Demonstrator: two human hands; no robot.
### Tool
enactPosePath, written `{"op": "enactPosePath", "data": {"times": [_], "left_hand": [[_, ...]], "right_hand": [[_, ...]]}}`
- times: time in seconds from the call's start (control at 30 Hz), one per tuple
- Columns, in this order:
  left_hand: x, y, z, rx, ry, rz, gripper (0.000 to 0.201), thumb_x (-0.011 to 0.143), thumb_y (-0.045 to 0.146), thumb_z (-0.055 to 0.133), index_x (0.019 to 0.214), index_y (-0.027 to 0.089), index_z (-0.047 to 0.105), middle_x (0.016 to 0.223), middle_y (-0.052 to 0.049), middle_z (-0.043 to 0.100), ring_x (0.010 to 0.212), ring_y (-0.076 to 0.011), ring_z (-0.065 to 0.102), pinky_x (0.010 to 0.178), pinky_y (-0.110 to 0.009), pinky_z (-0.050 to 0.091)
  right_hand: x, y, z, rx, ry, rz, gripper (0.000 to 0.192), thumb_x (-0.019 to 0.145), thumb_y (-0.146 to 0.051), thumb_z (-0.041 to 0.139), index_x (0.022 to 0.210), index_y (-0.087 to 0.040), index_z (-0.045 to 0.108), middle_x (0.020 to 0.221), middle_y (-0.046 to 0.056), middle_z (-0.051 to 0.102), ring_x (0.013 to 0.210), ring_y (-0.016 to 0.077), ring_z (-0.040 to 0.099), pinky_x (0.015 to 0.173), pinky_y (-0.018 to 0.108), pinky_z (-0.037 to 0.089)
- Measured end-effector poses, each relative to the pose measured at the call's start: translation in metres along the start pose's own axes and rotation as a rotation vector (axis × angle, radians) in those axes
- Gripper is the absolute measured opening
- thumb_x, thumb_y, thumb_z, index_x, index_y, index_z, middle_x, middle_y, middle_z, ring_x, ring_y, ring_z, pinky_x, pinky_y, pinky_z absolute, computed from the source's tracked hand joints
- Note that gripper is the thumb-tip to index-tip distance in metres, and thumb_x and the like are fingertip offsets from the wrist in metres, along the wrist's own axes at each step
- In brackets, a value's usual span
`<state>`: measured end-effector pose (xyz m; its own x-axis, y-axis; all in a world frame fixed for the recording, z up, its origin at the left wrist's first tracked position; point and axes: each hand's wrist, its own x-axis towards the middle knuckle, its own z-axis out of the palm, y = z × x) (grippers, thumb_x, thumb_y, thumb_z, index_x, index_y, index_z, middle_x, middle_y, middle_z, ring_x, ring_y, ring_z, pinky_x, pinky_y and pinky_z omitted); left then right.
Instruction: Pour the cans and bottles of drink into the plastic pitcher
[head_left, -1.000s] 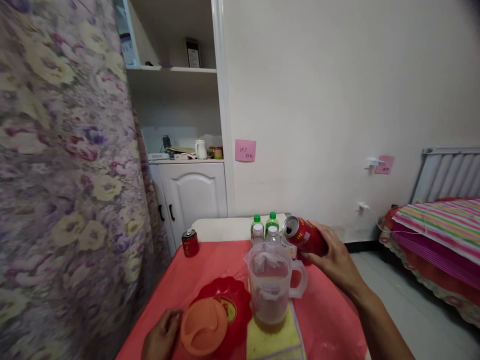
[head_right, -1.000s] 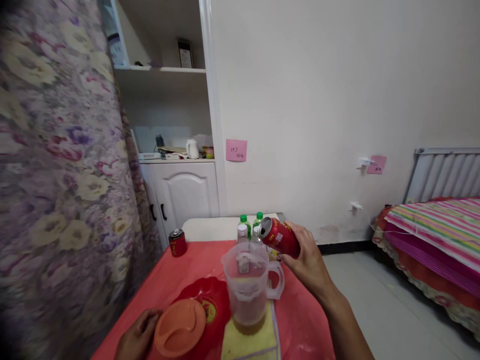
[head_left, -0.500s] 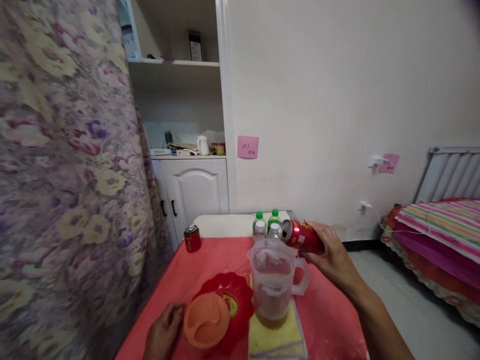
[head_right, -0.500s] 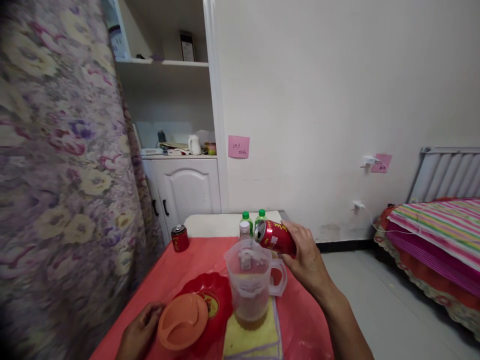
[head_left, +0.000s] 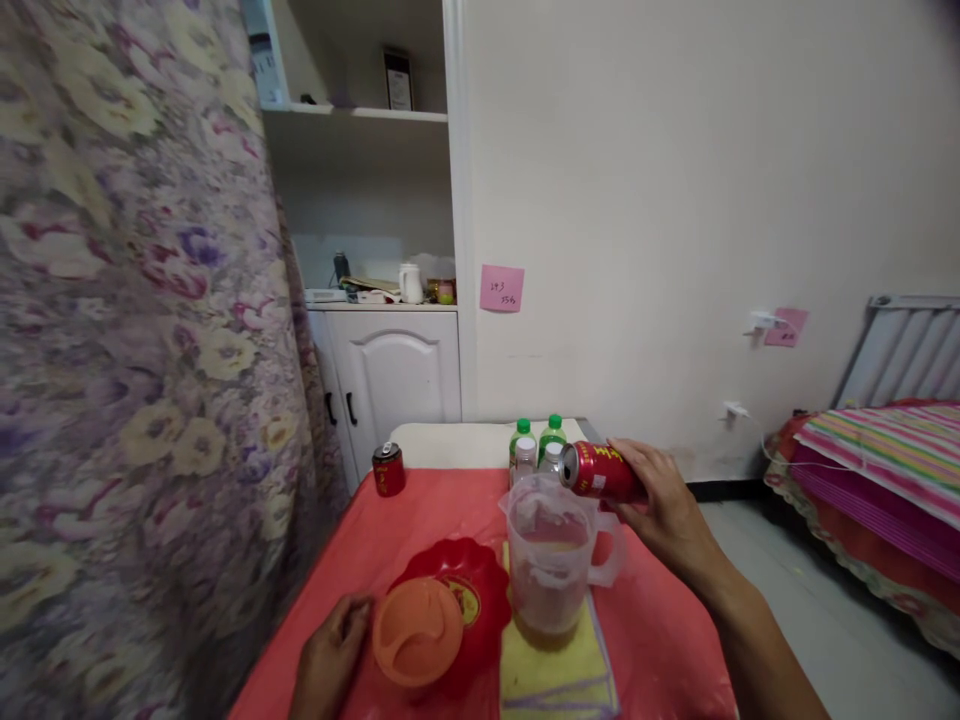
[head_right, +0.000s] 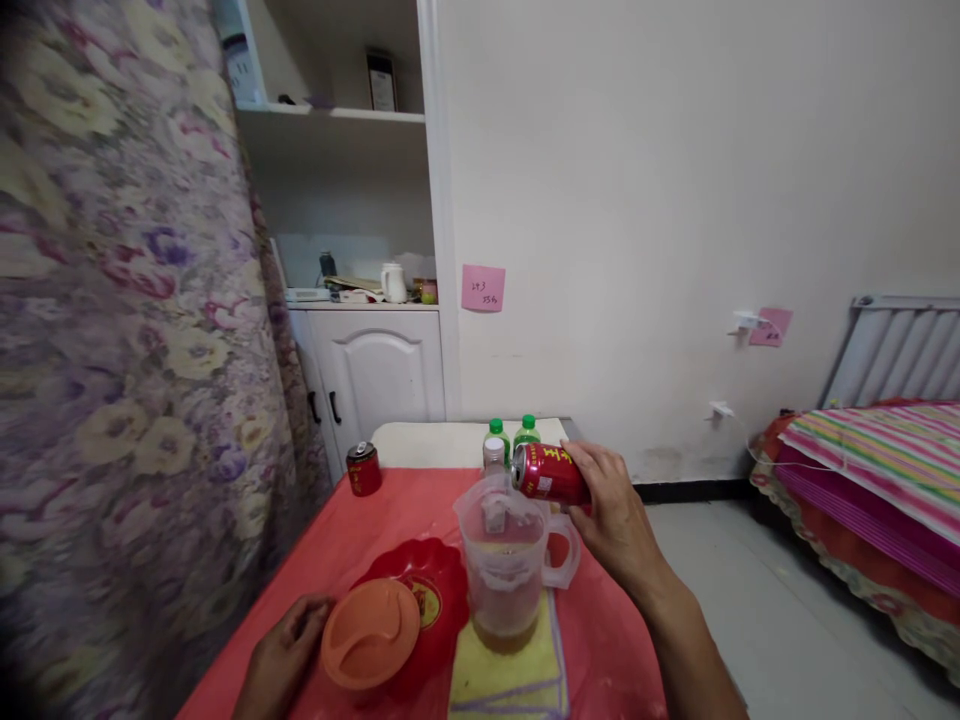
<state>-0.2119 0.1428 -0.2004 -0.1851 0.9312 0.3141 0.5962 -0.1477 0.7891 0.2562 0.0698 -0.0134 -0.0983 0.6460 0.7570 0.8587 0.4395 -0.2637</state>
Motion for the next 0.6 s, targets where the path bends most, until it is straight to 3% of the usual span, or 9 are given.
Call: {"op": "enactPosePath", "data": {"times": [0.6], "left_hand": [[-0.0008, 0.0034, 0.0004, -0.018, -0.001, -0.009, 0.034, 0.076, 0.054, 0.055, 0.082, 0.025, 0.072, 0.090, -0.003, 0.082, 0.085, -0.0250, 0.076, 0.075, -0.029, 0.058]], "right_hand": [[0.0005, -0.0004, 0.0016, 0.002, -0.003, -0.025, 0.077, 0.077, -0.006, 0.054, 0.146, -0.035, 0.036, 0.137, 0.007, 0.052, 0.126, 0.0302, 0.047, 0.106, 0.054, 0.043]]}}
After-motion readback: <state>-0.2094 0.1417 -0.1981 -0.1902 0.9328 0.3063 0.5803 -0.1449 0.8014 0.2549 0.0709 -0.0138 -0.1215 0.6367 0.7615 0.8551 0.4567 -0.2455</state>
